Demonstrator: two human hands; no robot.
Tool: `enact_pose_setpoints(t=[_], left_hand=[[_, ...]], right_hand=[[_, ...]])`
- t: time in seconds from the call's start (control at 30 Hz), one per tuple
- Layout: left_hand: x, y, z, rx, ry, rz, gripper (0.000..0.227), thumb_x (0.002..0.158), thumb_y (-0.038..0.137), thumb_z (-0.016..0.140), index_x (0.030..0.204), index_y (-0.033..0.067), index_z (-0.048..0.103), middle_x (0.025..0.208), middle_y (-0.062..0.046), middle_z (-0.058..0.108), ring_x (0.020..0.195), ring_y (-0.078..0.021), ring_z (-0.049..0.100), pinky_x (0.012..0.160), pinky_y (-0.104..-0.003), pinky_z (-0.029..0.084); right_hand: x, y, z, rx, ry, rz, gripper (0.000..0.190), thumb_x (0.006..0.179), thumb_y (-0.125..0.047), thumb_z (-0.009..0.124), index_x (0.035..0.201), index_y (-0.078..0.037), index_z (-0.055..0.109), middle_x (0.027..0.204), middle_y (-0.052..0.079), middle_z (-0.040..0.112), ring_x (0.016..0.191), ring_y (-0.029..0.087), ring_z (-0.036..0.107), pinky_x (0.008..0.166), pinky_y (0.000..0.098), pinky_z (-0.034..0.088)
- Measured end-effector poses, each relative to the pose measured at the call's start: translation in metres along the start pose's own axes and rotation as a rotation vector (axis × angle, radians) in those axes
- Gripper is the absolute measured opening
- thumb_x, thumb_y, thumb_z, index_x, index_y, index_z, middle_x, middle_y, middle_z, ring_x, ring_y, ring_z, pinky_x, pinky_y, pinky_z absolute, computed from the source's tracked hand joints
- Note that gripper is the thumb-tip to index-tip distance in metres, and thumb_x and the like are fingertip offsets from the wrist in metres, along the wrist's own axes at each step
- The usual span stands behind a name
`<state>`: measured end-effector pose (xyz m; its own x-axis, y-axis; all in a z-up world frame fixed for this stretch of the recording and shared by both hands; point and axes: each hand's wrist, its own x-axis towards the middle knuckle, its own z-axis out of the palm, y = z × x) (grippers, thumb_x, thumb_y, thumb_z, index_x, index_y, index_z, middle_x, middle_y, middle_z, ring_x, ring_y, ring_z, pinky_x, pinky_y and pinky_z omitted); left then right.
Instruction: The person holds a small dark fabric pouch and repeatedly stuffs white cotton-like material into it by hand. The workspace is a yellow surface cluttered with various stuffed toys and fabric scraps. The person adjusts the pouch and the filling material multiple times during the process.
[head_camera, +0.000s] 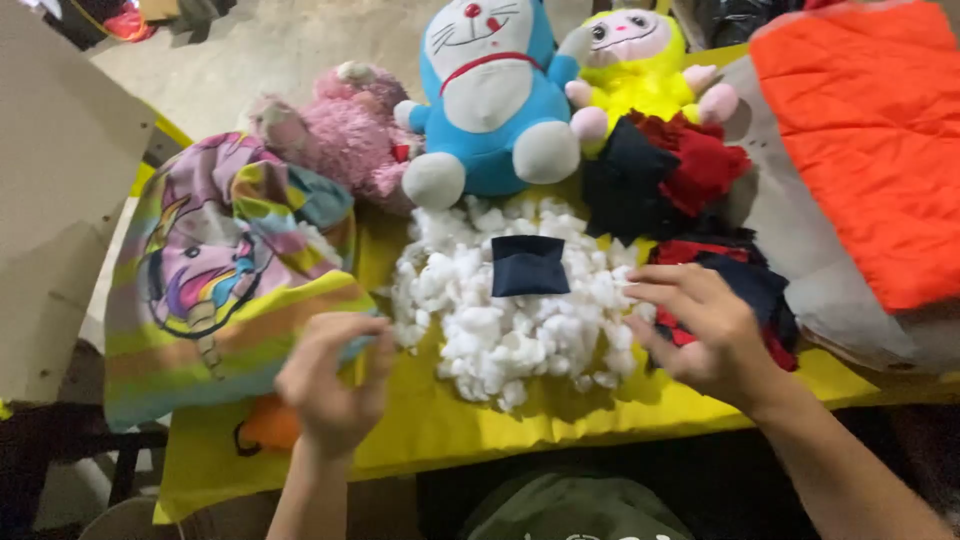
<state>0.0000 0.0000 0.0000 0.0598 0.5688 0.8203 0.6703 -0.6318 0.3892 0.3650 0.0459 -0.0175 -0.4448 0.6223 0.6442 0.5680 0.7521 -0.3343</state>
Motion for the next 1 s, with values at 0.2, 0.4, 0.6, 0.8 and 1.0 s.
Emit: enact_pose_setpoints(t=[0.2, 0.4, 0.6, 0.8, 1.0], left_hand=[[0.003, -0.009, 0.071, -0.222, -0.363, 0.142, 0.005, 0.094, 0.004, 0.070, 0.093, -0.0013, 0.069, 0.087, -0.012, 0.074, 0.079, -0.0266, 0.071, 0.073, -0.036, 0.058], [0.000, -0.023, 0.087, -0.239, -0.338, 0.201, 0.005, 0.091, 0.000, 0.071, 0.095, -0.0027, 0.071, 0.088, -0.015, 0.075, 0.080, -0.0259, 0.072, 0.076, -0.035, 0.061], [-0.020, -0.051, 0.083, -0.078, -0.030, 0.164, 0.011, 0.097, 0.003, 0.066, 0.087, -0.0017, 0.068, 0.081, -0.013, 0.070, 0.072, -0.0281, 0.067, 0.069, -0.037, 0.056], [-0.052, -0.089, 0.083, -0.007, -0.064, 0.161, 0.008, 0.097, 0.002, 0.065, 0.091, -0.0032, 0.067, 0.084, -0.014, 0.068, 0.071, -0.0284, 0.062, 0.068, -0.036, 0.052], [-0.051, -0.097, 0.096, 0.043, 0.026, 0.201, 0.006, 0.089, 0.000, 0.071, 0.085, 0.0031, 0.071, 0.062, -0.005, 0.056, 0.049, -0.0223, 0.053, 0.053, -0.026, 0.051]], right_hand=[[-0.062, 0.045, -0.022, -0.224, 0.243, 0.209, 0.008, 0.102, 0.000, 0.072, 0.105, 0.007, 0.074, 0.101, 0.019, 0.074, 0.086, 0.029, 0.069, 0.084, 0.0381, 0.053], [-0.157, 0.109, -0.009, -0.510, 0.393, 0.363, 0.022, 0.114, -0.015, 0.072, 0.097, -0.004, 0.079, 0.087, 0.009, 0.073, 0.070, 0.027, 0.063, 0.068, 0.0394, 0.045], [-0.181, 0.127, 0.002, -0.487, 0.526, 0.302, 0.036, 0.113, -0.013, 0.062, 0.084, 0.004, 0.073, 0.078, 0.015, 0.069, 0.063, 0.031, 0.058, 0.064, 0.0431, 0.041], [-0.143, 0.099, 0.018, -0.404, 0.294, 0.231, 0.032, 0.106, -0.012, 0.064, 0.077, 0.001, 0.070, 0.070, 0.010, 0.068, 0.055, 0.024, 0.059, 0.053, 0.0343, 0.039], [-0.159, 0.122, 0.031, -0.392, 0.316, 0.295, 0.038, 0.103, -0.030, 0.075, 0.067, -0.019, 0.066, 0.052, -0.003, 0.057, 0.049, 0.022, 0.060, 0.056, 0.0275, 0.051]])
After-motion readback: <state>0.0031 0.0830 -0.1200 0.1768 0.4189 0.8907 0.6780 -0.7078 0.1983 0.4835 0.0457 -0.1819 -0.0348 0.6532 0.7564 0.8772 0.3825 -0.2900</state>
